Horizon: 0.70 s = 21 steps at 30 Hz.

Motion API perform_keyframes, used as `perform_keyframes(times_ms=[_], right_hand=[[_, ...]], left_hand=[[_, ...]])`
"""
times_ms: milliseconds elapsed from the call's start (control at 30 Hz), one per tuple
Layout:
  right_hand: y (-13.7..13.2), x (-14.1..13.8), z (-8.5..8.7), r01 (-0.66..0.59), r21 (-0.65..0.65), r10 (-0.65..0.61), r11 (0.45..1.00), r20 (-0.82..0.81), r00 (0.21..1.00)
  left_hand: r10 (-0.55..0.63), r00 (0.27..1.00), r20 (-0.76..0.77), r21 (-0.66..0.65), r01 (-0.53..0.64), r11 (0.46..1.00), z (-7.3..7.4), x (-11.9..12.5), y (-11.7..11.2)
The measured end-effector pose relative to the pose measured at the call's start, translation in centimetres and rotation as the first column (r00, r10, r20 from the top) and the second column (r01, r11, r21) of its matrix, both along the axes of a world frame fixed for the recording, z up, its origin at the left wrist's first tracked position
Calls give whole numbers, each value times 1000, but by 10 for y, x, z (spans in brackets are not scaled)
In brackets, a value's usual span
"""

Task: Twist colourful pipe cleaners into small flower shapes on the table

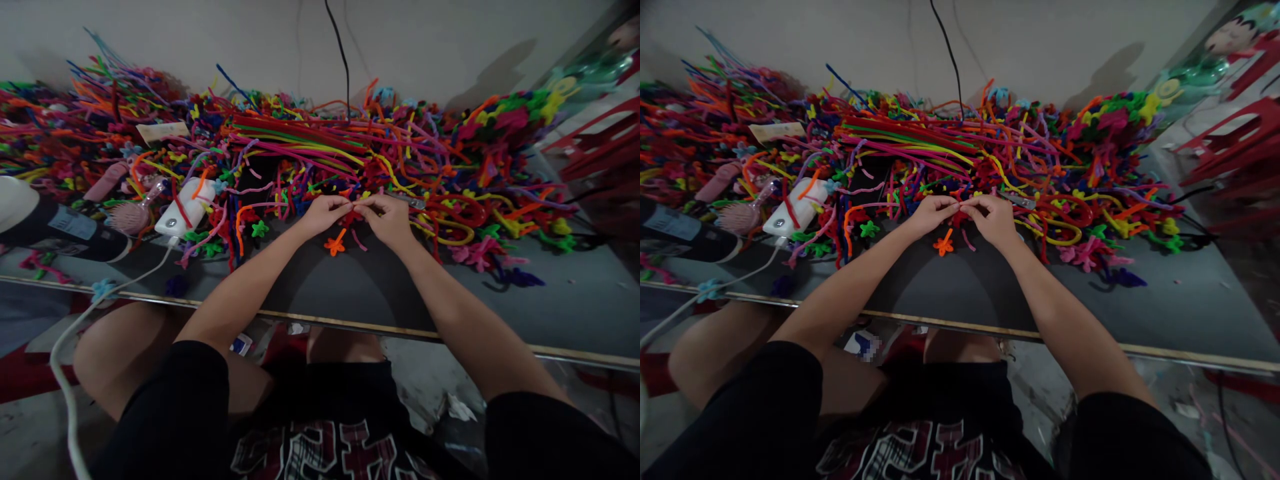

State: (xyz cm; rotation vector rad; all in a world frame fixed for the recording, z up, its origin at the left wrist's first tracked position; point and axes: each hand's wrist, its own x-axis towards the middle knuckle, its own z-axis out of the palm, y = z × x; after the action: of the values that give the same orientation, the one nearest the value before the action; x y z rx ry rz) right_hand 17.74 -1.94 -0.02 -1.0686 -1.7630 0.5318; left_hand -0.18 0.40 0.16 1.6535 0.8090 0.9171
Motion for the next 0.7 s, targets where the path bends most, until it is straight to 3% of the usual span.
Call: perform_keyframes(times_ms=[533,700], right_hand=[[1,1,0,-24,6,23,1000,35,999],[-1,-2,1,47,56,-47,997,-6,999]], left_hand=[[-51,998,31,-24,52,998,0,0,-1],[-3,999,46,-88,7,996,-3,0,0]])
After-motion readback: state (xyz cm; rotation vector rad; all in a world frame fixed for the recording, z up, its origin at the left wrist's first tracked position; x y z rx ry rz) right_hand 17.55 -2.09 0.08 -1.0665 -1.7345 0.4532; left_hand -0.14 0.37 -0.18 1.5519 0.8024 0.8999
